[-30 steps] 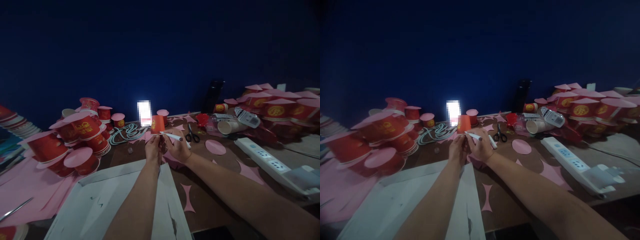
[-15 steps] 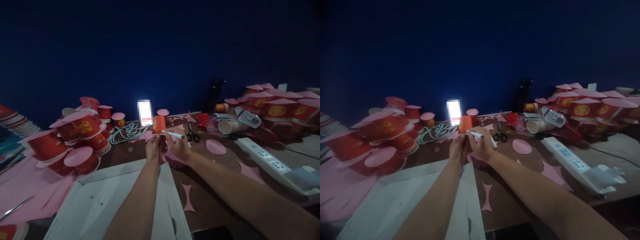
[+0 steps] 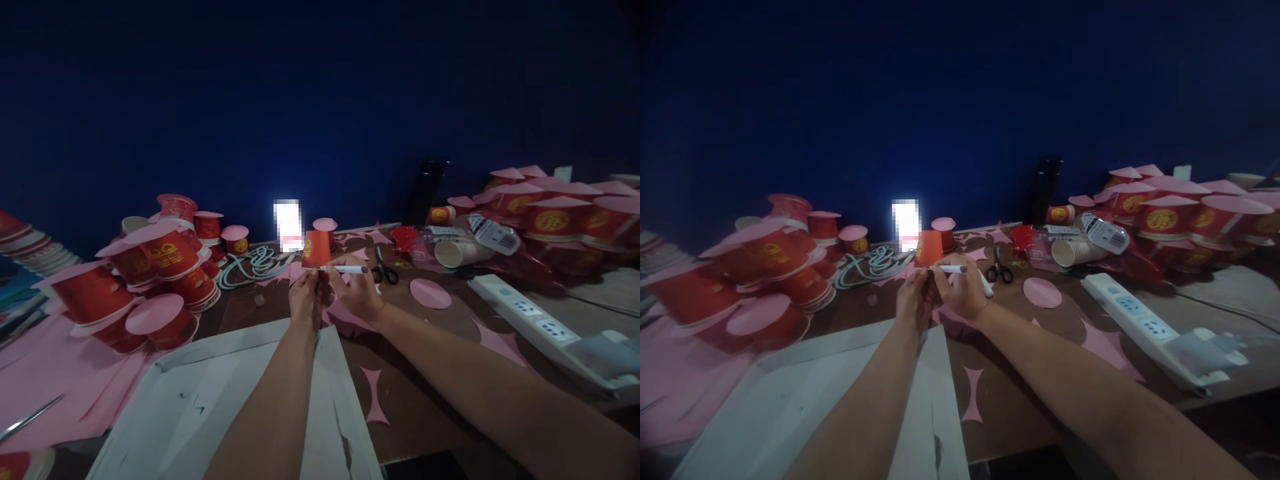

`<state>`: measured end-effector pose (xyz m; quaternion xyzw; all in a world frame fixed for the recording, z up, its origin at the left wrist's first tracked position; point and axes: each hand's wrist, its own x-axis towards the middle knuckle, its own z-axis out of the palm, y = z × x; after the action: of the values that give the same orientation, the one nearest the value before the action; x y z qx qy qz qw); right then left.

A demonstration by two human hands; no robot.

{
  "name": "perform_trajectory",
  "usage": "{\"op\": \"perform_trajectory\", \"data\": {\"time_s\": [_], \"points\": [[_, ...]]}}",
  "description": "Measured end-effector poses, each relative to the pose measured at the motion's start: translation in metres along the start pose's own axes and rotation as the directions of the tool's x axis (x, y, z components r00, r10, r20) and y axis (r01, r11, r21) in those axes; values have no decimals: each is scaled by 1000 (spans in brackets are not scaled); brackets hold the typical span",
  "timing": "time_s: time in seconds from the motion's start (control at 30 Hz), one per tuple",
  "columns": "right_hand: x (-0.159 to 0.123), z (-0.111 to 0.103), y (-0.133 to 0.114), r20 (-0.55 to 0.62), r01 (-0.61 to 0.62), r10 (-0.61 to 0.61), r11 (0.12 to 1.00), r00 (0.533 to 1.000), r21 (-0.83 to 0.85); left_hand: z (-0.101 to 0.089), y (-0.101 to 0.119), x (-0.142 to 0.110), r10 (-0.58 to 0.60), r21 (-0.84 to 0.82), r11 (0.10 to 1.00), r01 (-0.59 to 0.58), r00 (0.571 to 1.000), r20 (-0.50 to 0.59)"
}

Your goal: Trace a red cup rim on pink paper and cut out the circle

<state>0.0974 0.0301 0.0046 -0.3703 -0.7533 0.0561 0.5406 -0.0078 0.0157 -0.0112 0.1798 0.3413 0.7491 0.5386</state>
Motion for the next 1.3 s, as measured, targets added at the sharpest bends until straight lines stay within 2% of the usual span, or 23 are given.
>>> {"op": "perform_trajectory", "data": {"time_s": [0.2,0.47,0.73,0.93,1.3], "points": [[-2,0,-2,-2,44,-44,999,999,-21,3,4,-3,-23,18,1000,23,1000,-11],[-3,4,1,-67,110,-113,993,991,-40,3,5,-3,-41,-6,999,41,999,-20],[-2,2,2,-54,88,-90,995,994,-36,3,4,-3,-21,-44,999,19,999,-38],[-2,2,1,-82,117,-119,993,990,-31,1,2,-2,-39,-35,999,38,999,-25],[-4,4,1,-58,76,-78,996,995,-42,4,5,-4,-40,-42,998,39,999,-29]]}}
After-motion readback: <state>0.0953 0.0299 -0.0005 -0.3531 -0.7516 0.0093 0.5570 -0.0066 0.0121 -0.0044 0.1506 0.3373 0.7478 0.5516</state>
